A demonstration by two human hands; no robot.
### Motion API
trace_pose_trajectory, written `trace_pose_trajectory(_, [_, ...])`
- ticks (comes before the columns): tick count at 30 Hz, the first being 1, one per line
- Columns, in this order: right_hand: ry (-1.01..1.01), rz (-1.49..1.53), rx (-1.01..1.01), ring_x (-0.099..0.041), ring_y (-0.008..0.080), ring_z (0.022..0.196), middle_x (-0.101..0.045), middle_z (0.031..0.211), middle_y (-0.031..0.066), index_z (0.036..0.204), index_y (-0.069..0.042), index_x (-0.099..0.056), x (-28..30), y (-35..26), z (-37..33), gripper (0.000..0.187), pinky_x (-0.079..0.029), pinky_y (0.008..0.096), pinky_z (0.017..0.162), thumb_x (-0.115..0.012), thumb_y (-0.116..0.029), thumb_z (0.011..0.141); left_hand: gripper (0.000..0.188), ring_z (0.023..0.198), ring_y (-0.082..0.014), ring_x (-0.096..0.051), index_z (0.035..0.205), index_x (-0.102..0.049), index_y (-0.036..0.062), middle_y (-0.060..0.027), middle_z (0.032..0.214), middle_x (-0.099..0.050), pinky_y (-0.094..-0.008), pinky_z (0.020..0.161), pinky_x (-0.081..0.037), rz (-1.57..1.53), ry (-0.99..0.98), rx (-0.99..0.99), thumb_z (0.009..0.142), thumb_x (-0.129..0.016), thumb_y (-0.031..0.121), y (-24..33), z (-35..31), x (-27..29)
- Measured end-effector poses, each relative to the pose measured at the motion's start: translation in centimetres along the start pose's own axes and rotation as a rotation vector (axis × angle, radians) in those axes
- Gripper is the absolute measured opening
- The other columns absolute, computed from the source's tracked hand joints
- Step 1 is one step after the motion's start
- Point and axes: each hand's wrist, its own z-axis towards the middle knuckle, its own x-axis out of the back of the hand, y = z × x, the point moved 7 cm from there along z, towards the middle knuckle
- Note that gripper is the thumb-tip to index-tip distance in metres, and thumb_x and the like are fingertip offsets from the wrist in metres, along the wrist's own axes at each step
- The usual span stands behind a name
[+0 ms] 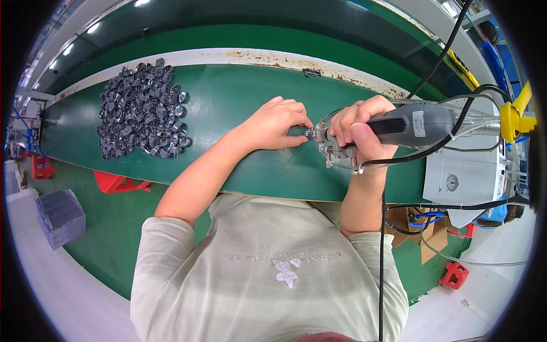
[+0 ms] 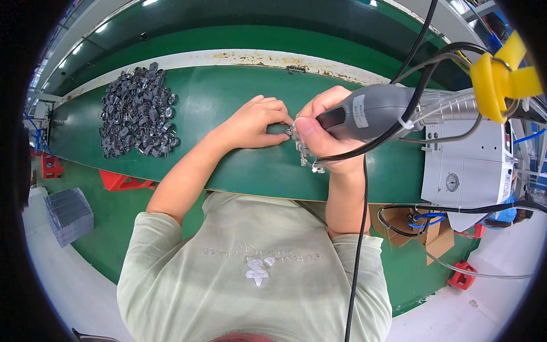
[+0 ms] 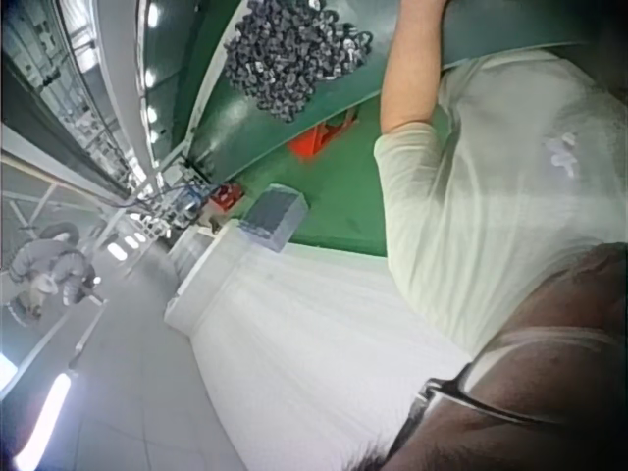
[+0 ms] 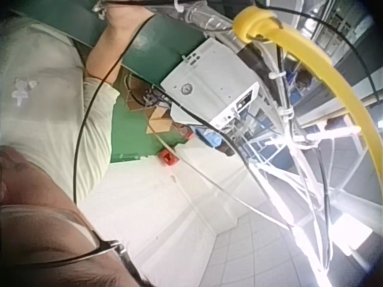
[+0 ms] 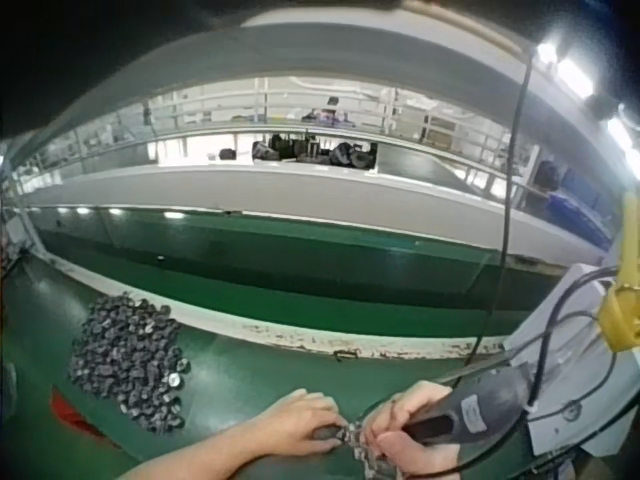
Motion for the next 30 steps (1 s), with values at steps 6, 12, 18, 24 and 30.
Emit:
trace_pose_trajectory(6, [-0.022, 0.01, -0.024, -0.059, 0.0099, 0.057, -0.067, 0.071, 0.0094, 0.084, -0.002, -0.057, -0.1, 0.4, 0.0, 0.021, -0.048, 0.0239, 0.051, -0.075, 0.005, 0.077, 0.023, 0.096, -0.0217, -0.06, 0.099, -0.071, 0.0116, -0.0021, 0.095, -0.063, -0.036, 0.082, -0.04, -0.01, 0.031, -0.024, 0.08, -0.078, 0.024, 0.0, 0.1, 0.1])
trace_pose_trajectory(12, [-0.043, -0.02, -0.066, -0.056, 0.0058, 0.055, -0.065, 0.07, 0.0068, 0.084, -0.002, -0.057, -0.6, 0.6, -0.3, 0.022, -0.044, 0.021, 0.048, -0.076, 0.004, 0.077, 0.023, 0.095, -0.0196, -0.061, 0.1, -0.075, 0.013, -0.0012, 0.092, -0.065, -0.0349, 0.082, -0.041, 0.026, 0.037, -0.015, 0.08, -0.077, 0.023, 0.2, 0.0, 0.2])
trace_pose_trajectory(18, [-0.02, -0.158, -0.052, -0.052, 0.0039, 0.055, -0.059, 0.066, 0.0005, 0.084, -0.004, -0.058, -1.4, 1.2, -0.9, 0.022, -0.041, 0.0216, 0.047, -0.078, 0.001, 0.078, 0.02, 0.092, -0.0209, -0.062, 0.097, -0.075, 0.0137, -0.0009, 0.088, -0.064, -0.0361, 0.08, -0.042, 0.029, 0.082, -0.03, 0.079, -0.077, 0.024, 0.1, -0.3, 0.3])
trace_pose_trajectory(24, [-0.034, -0.251, -0.118, -0.051, 0.0042, 0.059, -0.057, 0.065, -0.0034, 0.079, -0.007, -0.059, -2.5, 1.5, -1.0, 0.027, -0.041, 0.0234, 0.052, -0.085, -0.006, 0.075, 0.018, 0.092, -0.0239, -0.062, 0.09, -0.072, 0.0154, -0.0012, 0.089, -0.064, -0.039, 0.077, -0.043, 0.063, 0.107, -0.097, 0.077, -0.076, 0.028, 0.1, -0.1, -0.2])
trace_pose_trajectory(30, [-0.059, -0.048, 0.016, -0.061, 0.0095, 0.067, -0.061, 0.08, 0.0049, 0.103, -0.004, -0.058, -2.2, -1.6, 0.2, 0.036, -0.049, 0.0249, 0.058, -0.08, 0.006, 0.076, 0.023, 0.093, -0.0237, -0.06, 0.096, -0.072, 0.0139, -0.0032, 0.092, -0.063, -0.0383, 0.08, -0.042, 0.079, 0.11, -0.091, 0.079, -0.076, 0.029, 0.6, 0.1, 0.3])
